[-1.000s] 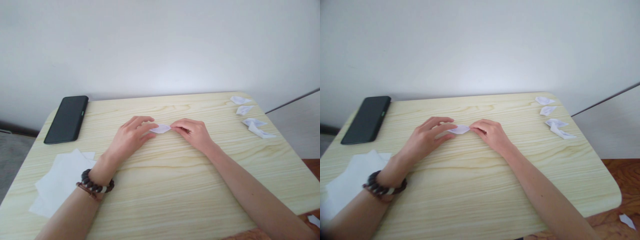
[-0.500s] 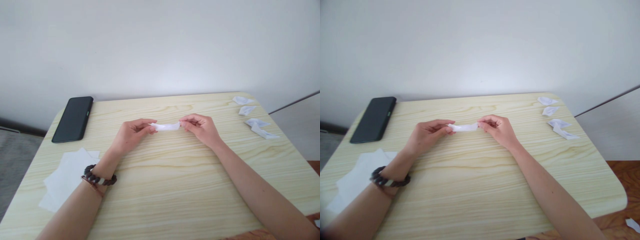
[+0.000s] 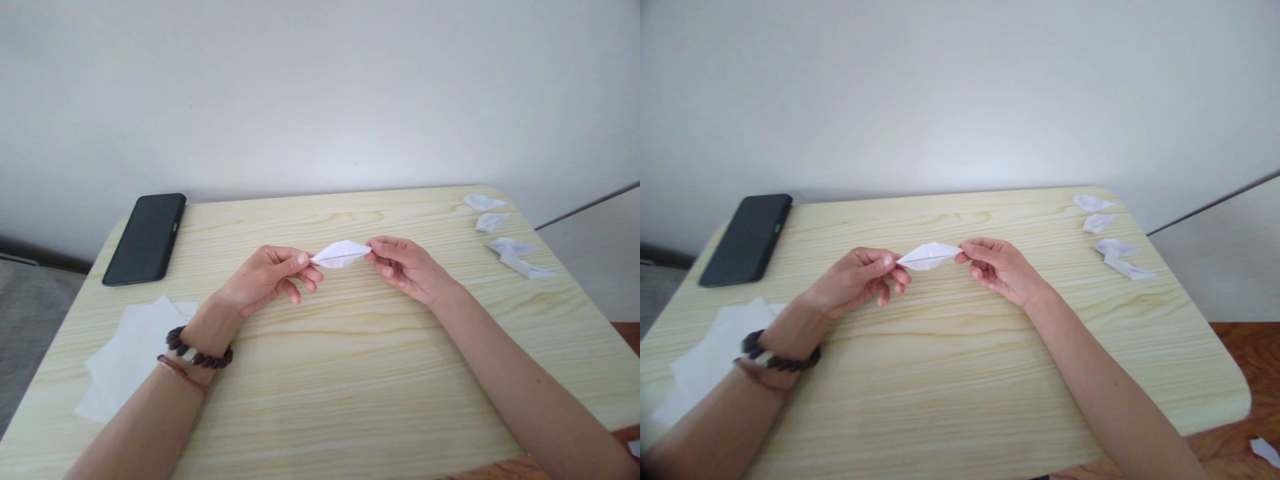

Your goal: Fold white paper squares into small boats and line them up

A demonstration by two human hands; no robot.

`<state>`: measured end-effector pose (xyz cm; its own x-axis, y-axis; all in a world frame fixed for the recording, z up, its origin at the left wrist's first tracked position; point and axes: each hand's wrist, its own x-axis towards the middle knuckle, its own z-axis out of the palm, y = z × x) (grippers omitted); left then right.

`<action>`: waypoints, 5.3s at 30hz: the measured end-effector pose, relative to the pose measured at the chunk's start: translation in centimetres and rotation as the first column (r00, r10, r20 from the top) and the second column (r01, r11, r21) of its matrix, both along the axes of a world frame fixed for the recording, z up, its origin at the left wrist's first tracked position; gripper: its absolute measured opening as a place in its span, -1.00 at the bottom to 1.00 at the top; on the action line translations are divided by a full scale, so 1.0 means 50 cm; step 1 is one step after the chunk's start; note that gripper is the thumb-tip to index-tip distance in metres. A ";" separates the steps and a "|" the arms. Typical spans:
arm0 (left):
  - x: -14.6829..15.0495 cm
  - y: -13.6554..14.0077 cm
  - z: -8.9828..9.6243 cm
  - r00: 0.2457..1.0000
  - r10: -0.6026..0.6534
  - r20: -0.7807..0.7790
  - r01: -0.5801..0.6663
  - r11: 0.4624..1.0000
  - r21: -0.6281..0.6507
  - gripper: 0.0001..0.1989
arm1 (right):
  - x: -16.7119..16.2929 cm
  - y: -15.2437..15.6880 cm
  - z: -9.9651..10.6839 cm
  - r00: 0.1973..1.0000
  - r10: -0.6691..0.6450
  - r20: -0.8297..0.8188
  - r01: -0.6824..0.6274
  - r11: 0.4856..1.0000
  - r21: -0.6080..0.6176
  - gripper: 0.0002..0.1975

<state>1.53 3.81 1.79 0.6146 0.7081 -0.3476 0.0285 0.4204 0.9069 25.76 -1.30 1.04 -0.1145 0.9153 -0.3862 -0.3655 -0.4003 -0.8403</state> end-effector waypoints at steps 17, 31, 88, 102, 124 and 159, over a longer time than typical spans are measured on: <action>0.007 0.002 -0.014 0.971 0.195 -0.140 -0.110 0.880 0.463 -0.78 | 0.005 -0.001 -0.020 0.945 -0.084 0.317 -0.031 0.940 0.340 -0.69; 0.030 -0.008 -0.034 0.936 0.236 -0.260 0.020 0.703 0.711 -0.60 | 0.016 -0.009 -0.025 0.795 -0.275 0.541 0.040 0.913 0.406 -0.69; 0.004 -0.082 -0.008 0.545 0.390 -0.743 0.704 0.268 0.657 -0.54 | -0.056 0.012 -0.033 0.148 -0.343 0.928 -0.423 0.826 0.372 -0.79; -0.244 -0.158 0.034 -0.047 0.520 -0.853 0.552 0.726 0.411 -0.38 | -0.081 0.035 -0.023 -0.170 -0.197 0.966 -0.228 0.961 0.156 -0.72; -0.236 -0.193 0.004 0.087 0.801 -0.592 0.245 0.559 0.792 -0.72 | -0.077 0.028 -0.025 -0.187 -0.193 0.963 -0.239 0.960 0.146 -0.72; 0.023 0.116 -0.039 0.908 0.331 -0.258 -0.117 0.790 0.601 -0.65 | -0.037 0.132 -0.030 0.734 -0.227 0.640 -0.217 0.814 0.538 -0.59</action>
<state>2.68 9.59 -0.18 0.3346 0.9424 0.0042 0.3423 -0.1257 0.9311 23.93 5.30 -0.47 -0.0344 0.9776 0.2075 0.3597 0.2058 -0.9101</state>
